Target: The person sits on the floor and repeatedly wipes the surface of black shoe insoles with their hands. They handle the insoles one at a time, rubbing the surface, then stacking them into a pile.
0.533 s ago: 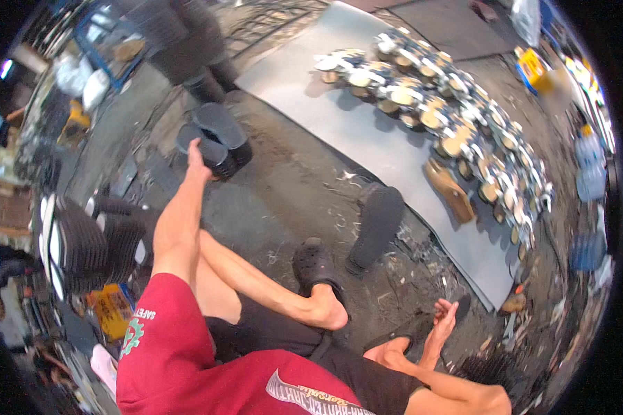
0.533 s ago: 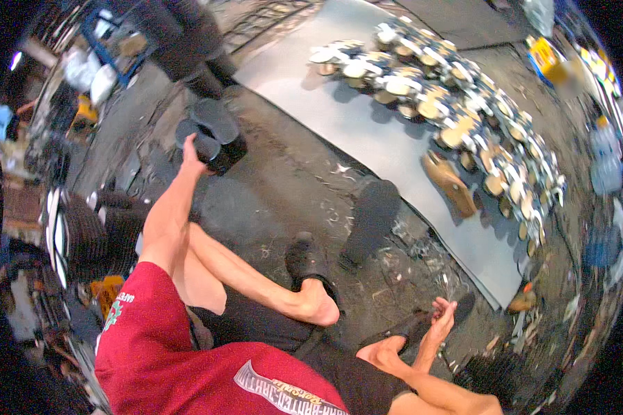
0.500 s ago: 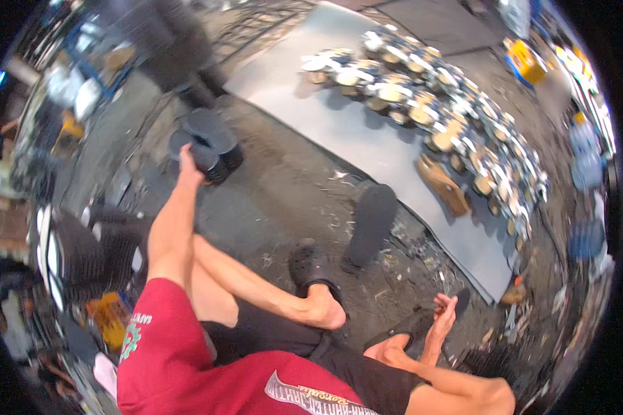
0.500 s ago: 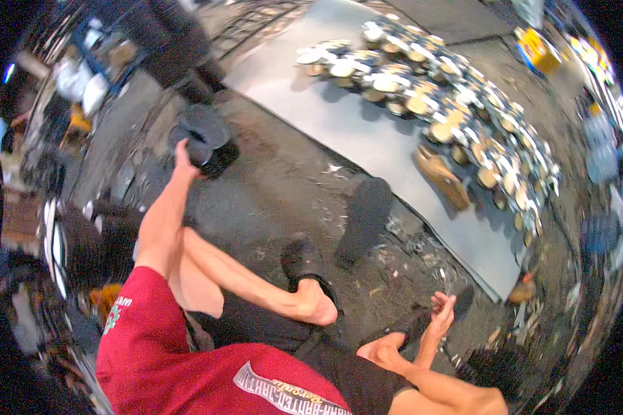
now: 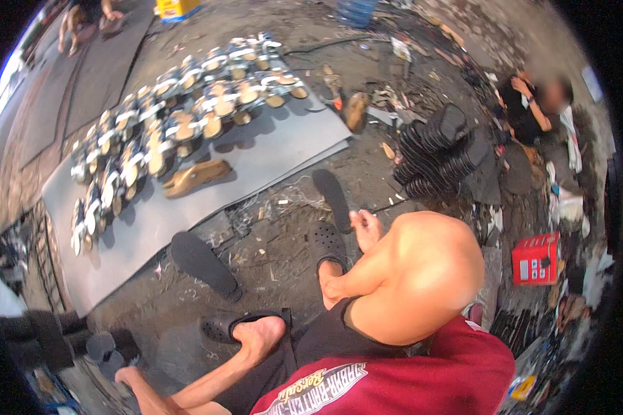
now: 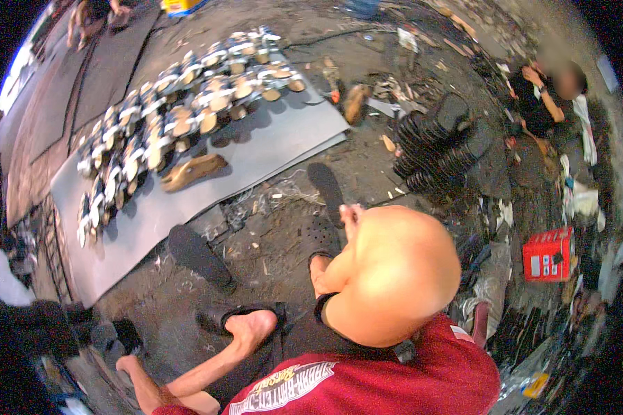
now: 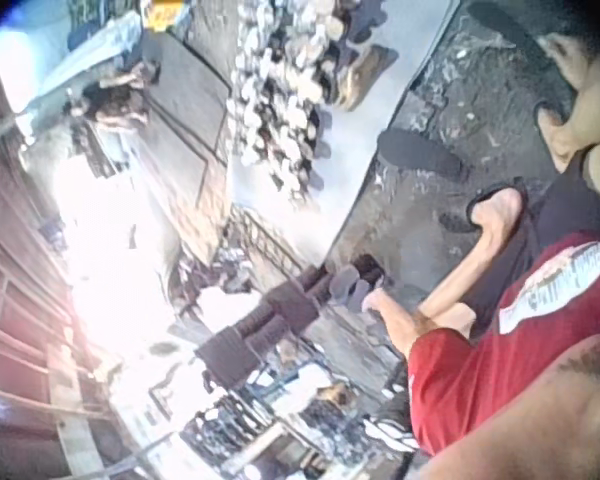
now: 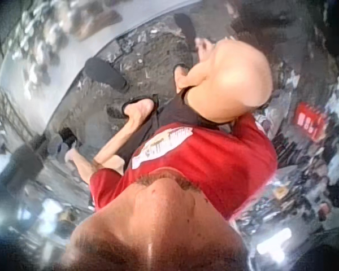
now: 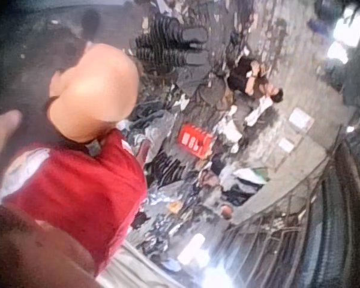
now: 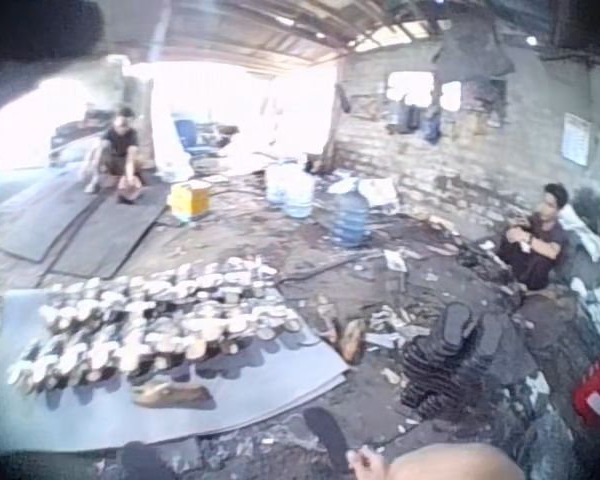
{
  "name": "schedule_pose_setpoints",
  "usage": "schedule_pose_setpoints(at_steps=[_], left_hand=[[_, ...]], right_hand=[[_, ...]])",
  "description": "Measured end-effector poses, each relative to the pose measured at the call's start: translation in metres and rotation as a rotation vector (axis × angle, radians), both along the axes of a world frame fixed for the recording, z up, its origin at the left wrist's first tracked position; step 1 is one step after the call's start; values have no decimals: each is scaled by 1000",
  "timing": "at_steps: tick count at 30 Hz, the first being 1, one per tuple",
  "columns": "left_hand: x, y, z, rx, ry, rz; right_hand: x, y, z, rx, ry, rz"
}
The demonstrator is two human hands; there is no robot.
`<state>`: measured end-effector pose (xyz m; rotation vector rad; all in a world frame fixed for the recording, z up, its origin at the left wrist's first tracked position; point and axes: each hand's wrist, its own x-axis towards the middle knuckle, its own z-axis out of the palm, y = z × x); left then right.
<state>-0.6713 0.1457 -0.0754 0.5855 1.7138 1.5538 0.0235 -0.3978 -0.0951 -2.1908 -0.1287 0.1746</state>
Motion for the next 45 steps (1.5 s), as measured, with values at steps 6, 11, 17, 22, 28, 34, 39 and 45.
schedule_pose_setpoints(at_steps=[6, 11, 17, 22, 28, 34, 39, 45], left_hand=[[58, 10, 67, 370, 1044, 210], [137, 21, 76, 662, 1344, 120], [161, 18, 71, 696, 1380, -101], [151, 26, 53, 626, 1338, -348], [220, -25, 87, 765, 1223, -573], [385, -137, 133, 452, 519, -1152], [520, -231, 166, 90, -278, -1465], [519, -247, 146, -117, -343, -1186]], right_hand=[[42, -75, 69, 554, 130, -686], [110, -146, 175, 916, 229, -800], [182, -161, 188, 1059, 422, -635], [198, -174, 181, 1093, 373, -728], [163, -148, 179, 1153, 87, -581], [104, -142, 154, 983, 107, -310], [63, -2, 115, 1090, 539, -79], [-44, 148, 85, 676, 643, 907]])
